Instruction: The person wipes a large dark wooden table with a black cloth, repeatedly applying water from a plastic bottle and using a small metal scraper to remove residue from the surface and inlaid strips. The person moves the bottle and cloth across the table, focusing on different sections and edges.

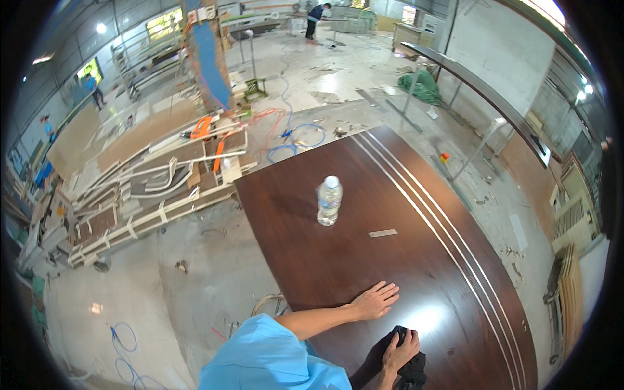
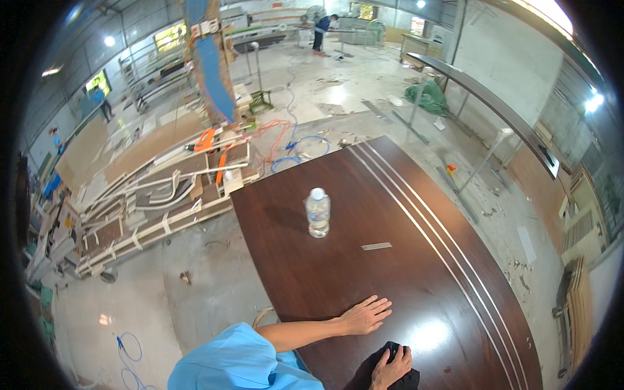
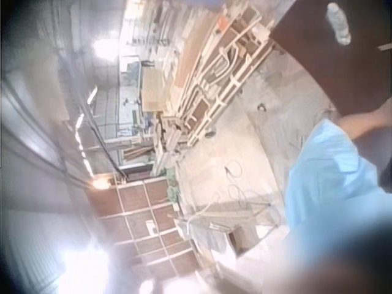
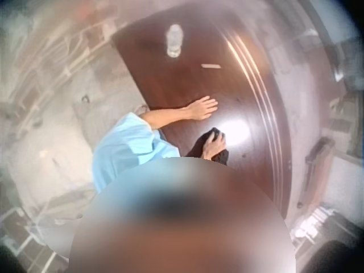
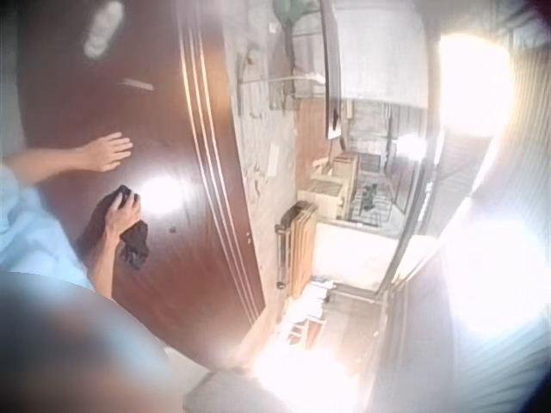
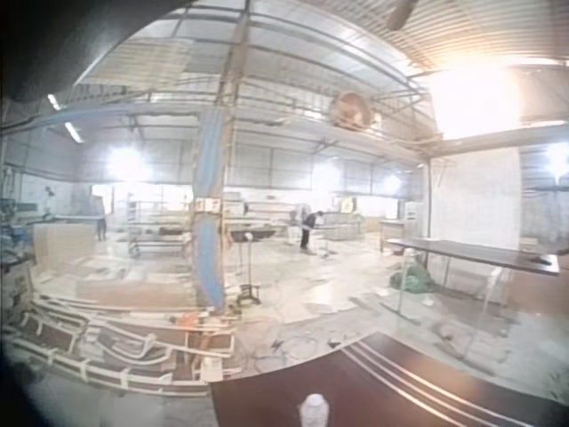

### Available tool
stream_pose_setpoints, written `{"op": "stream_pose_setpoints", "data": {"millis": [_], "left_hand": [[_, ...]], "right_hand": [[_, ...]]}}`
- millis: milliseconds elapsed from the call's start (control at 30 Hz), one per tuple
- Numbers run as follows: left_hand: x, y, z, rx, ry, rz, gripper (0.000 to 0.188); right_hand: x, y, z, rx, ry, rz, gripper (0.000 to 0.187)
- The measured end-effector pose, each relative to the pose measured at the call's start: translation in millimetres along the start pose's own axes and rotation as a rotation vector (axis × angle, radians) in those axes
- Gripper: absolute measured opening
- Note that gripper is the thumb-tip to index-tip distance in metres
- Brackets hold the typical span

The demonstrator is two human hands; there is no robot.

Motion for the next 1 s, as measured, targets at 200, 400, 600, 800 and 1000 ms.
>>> {"op": "stream_pose_setpoints", "data": {"millis": [200,400,600,800,1000], "left_hand": [[-86.1,12.9,-46.7,-0.134,0.108,0.157,0.064],[-173.1,6.0,-60.0,-0.302,0.308,0.069,0.065],[-227.2,-19.5,-27.4,-0.281,0.222,-0.038,0.063],[-276.7,-77.1,54.3,-0.178,-0.006,-0.183,0.068],[-325.5,-117.7,94.8,-0.015,-0.015,-0.212,0.07]], "right_hand": [[-36.8,-28.4,-3.3,-0.285,0.028,0.025,0.041],[-110.8,-52.3,-31.7,-0.487,0.439,-0.265,0.068],[-165.7,-45.6,-43.4,-0.345,0.933,-0.259,0.071],[-163.6,-1.4,28.4,-0.45,0.602,-0.31,0.061],[-145.8,59.9,98.2,-0.457,0.343,-0.109,0.061]]}}
Point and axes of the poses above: each hand's wrist, its own x-axis towards the middle knuckle, its own y-axis out of the palm, z = x × y, the point moved 9 cm from there along x, towards the middle knuckle, and after that the axes turned 7 degrees about y, right-handed, at the moved point
